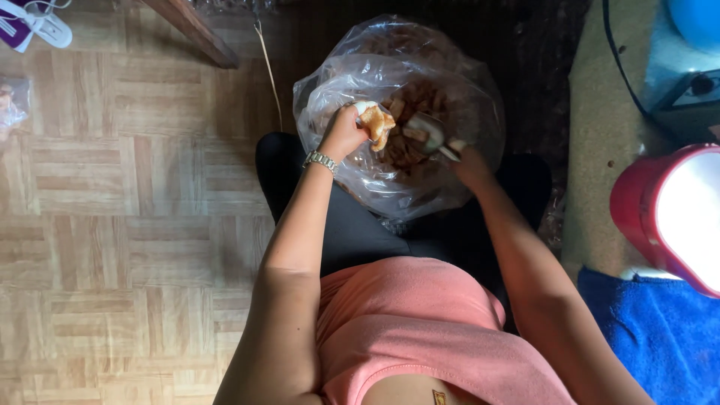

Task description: Scooping snacks into plastic bags and sealing them with a manual heat sealer

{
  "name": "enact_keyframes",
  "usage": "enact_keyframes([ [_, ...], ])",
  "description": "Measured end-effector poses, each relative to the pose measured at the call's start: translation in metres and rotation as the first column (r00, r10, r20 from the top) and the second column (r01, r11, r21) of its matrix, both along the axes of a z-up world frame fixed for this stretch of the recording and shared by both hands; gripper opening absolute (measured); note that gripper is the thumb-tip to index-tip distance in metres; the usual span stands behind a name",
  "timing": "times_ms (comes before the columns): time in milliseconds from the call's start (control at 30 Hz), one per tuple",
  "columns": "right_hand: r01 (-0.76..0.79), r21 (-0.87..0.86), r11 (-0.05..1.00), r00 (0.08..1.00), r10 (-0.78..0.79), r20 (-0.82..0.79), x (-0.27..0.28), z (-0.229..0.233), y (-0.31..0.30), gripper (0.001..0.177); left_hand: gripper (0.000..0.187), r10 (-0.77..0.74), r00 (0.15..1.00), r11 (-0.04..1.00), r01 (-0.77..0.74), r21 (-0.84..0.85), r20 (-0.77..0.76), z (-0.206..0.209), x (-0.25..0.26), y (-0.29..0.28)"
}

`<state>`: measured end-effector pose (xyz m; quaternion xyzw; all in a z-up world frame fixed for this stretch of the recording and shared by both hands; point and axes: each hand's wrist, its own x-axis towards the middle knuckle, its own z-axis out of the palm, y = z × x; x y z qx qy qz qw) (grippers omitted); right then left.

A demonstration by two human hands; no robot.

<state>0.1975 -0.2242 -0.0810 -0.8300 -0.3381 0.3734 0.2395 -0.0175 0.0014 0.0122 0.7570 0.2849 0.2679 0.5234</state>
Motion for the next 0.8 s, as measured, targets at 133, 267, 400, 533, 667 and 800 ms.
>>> enact_keyframes([
  [133, -0.081, 0.091, 0.993, 0.994, 0.075, 0.074, -0.043, 0.064, 0.048, 0.037, 0.027, 0.026, 0.999, 0.999, -0.025, 0.032, -0.033, -0.011, 0.003, 0.001],
  [267, -0.386, 0.466, 0.796, 0.87, 0.145, 0.471, -0.074, 0.136, 0.082, 0.044, 0.036, -0.029, 0.994, 1.0, 0.03, 0.007, -0.102, -0.01, 0.006, -0.001],
  [400, -0.7, 0.387, 0.6, 0.633, 0.27, 0.725, -0.084, 0.157, 0.1, 0.022, 0.044, -0.08, 0.995, 0.997, 0.08, -0.004, -0.057, -0.028, 0.013, -0.002],
  [533, -0.692, 0.397, 0.603, 0.649, 0.279, 0.708, -0.071, 0.141, 0.099, 0.02, 0.041, -0.075, 0.997, 0.997, 0.075, 0.009, 0.027, -0.024, 0.012, -0.005],
  [667, -0.227, 0.625, 0.747, 0.973, 0.203, 0.11, -0.073, 0.146, 0.1, 0.02, 0.04, -0.105, 0.991, 0.994, 0.104, -0.015, -0.086, -0.005, 0.005, -0.009],
  [800, 0.259, 0.513, 0.819, 0.895, -0.004, -0.446, -0.082, 0.153, 0.104, 0.017, 0.038, -0.115, 0.983, 0.993, 0.117, 0.004, -0.141, 0.002, 0.002, -0.009],
])
